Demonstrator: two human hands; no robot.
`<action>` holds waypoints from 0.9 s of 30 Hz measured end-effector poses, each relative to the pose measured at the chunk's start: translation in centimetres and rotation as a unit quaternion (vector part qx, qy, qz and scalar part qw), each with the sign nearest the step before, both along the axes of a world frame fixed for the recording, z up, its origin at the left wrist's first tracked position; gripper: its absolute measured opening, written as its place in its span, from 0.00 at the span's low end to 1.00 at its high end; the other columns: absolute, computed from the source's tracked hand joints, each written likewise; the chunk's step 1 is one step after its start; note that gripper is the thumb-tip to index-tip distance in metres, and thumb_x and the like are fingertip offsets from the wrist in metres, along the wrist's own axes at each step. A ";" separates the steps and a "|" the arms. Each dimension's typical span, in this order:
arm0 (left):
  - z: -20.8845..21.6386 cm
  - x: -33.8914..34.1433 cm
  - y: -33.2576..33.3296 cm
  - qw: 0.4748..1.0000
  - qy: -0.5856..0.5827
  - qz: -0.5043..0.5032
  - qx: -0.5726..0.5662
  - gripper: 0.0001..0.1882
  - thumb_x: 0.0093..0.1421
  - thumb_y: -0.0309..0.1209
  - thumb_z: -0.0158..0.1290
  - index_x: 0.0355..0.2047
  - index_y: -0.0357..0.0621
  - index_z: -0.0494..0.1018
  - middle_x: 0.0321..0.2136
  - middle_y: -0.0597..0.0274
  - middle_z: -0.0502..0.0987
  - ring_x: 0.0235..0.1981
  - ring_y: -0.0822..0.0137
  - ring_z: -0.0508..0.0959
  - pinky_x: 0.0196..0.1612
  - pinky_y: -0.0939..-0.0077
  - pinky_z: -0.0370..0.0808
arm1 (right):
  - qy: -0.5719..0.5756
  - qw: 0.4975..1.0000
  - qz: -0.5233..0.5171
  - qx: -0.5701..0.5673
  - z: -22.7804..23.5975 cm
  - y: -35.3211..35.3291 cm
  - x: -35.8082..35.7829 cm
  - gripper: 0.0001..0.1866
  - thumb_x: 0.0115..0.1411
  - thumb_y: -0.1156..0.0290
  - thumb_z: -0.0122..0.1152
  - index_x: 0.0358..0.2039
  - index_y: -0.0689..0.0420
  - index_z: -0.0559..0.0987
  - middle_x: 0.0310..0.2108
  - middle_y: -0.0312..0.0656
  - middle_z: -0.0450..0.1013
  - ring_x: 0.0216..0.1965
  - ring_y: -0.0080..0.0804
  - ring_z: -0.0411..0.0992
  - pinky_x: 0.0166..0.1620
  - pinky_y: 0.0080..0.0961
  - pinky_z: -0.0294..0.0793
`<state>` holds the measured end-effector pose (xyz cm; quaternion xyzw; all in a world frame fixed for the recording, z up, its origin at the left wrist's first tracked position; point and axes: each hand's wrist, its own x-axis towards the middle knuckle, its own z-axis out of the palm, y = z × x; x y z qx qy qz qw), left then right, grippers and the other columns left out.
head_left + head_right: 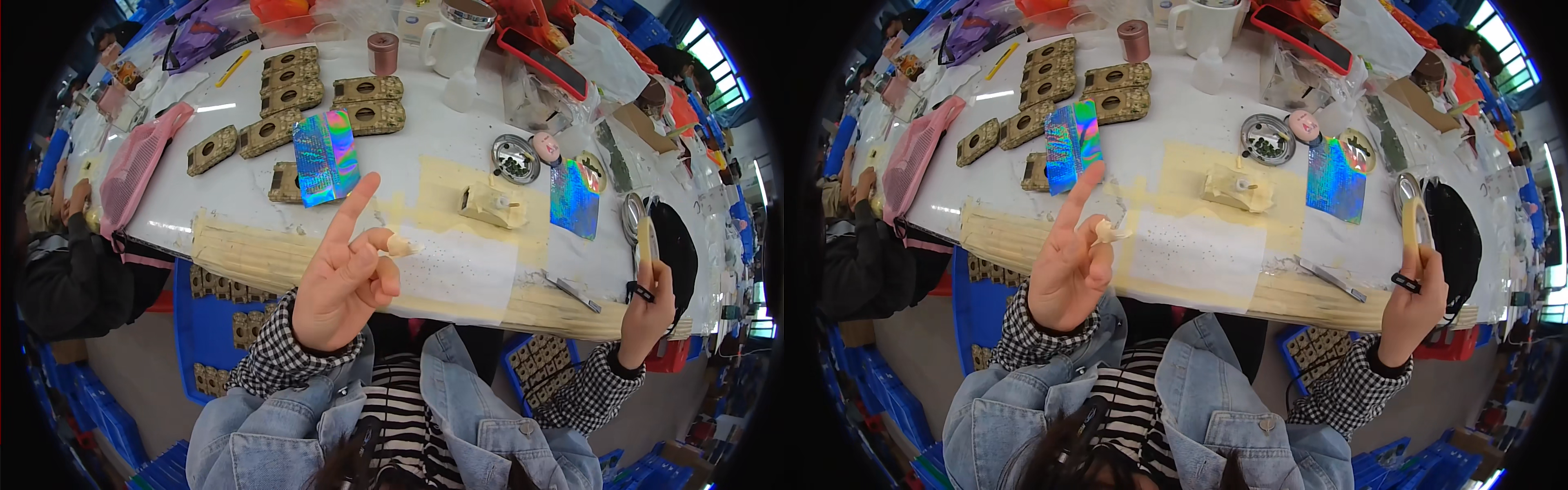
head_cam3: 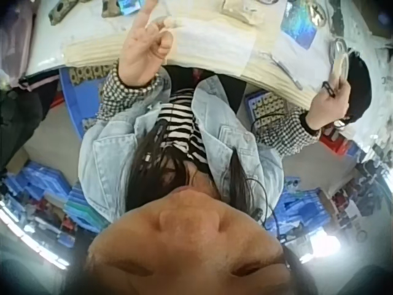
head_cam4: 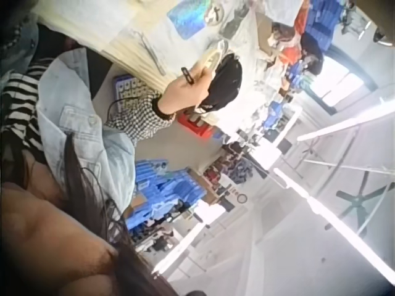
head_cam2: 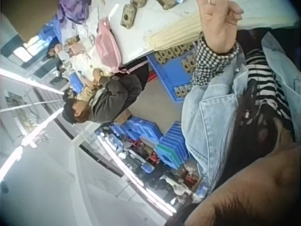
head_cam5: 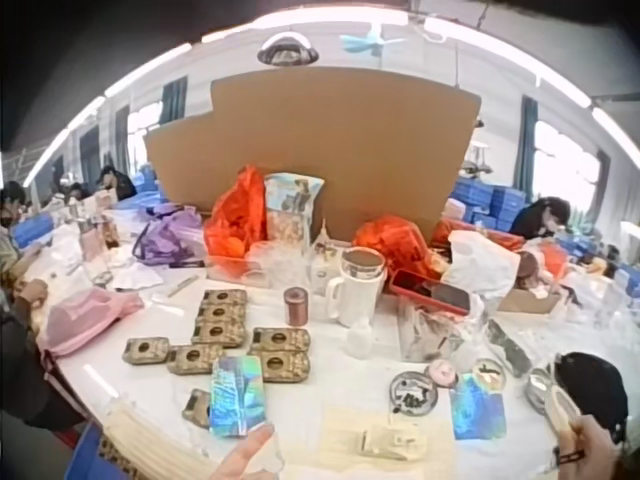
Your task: Marking and preparing small iridescent film sheets for assembly at a factory workbench.
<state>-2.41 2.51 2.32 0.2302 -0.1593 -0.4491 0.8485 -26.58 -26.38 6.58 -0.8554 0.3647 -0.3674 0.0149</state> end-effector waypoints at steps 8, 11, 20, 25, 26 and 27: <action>-0.5 -0.1 -0.6 0.996 0.054 -0.006 0.065 0.33 0.66 0.25 0.46 0.67 0.45 0.43 0.39 0.62 0.76 0.36 0.73 0.78 0.38 0.84 0.77 | 0.182 0.983 -0.019 0.001 -4.4 -4.3 -3.8 0.06 0.57 0.71 0.60 0.35 0.57 0.78 0.33 0.45 0.75 0.29 0.47 0.70 0.31 0.35 0.64; -0.7 -0.2 -0.7 0.997 0.050 -0.021 0.055 0.34 0.66 0.24 0.47 0.68 0.45 0.43 0.40 0.62 0.76 0.36 0.73 0.78 0.38 0.83 0.77 | 0.120 0.992 -0.027 -0.024 -3.8 -3.2 -2.6 0.07 0.55 0.72 0.62 0.35 0.58 0.79 0.32 0.44 0.75 0.28 0.45 0.70 0.32 0.35 0.65; 0.5 -1.9 -2.4 0.968 0.116 -0.209 0.077 0.44 0.62 0.25 0.53 0.69 0.43 0.36 0.32 0.67 0.71 0.26 0.80 0.71 0.30 0.89 0.69 | -0.003 0.875 0.472 0.106 1.0 9.7 8.9 0.19 0.46 0.65 0.70 0.40 0.55 0.82 0.31 0.32 0.76 0.25 0.23 0.69 0.31 0.22 0.62; -1.1 -2.1 -1.6 0.930 0.187 -0.316 -0.020 0.40 0.65 0.24 0.50 0.69 0.48 0.38 0.39 0.59 0.75 0.25 0.78 0.73 0.29 0.87 0.72 | -0.023 0.791 0.589 0.163 0.2 10.0 11.1 0.17 0.45 0.67 0.71 0.38 0.51 0.83 0.30 0.28 0.77 0.24 0.20 0.69 0.31 0.19 0.62; -1.6 -2.3 -1.7 0.909 0.223 -0.349 -0.050 0.41 0.64 0.24 0.50 0.69 0.49 0.35 0.41 0.56 0.75 0.26 0.76 0.75 0.30 0.86 0.74 | -0.051 0.763 0.611 0.203 0.1 10.1 11.4 0.17 0.44 0.69 0.73 0.37 0.51 0.83 0.28 0.29 0.77 0.24 0.19 0.70 0.31 0.19 0.62; -1.9 -2.3 -1.6 0.912 0.217 -0.346 -0.051 0.42 0.64 0.24 0.50 0.69 0.49 0.35 0.41 0.56 0.75 0.28 0.76 0.76 0.31 0.85 0.75 | -0.057 0.758 0.610 0.224 -0.1 10.2 11.6 0.17 0.43 0.70 0.73 0.37 0.50 0.83 0.28 0.29 0.77 0.24 0.20 0.70 0.31 0.19 0.62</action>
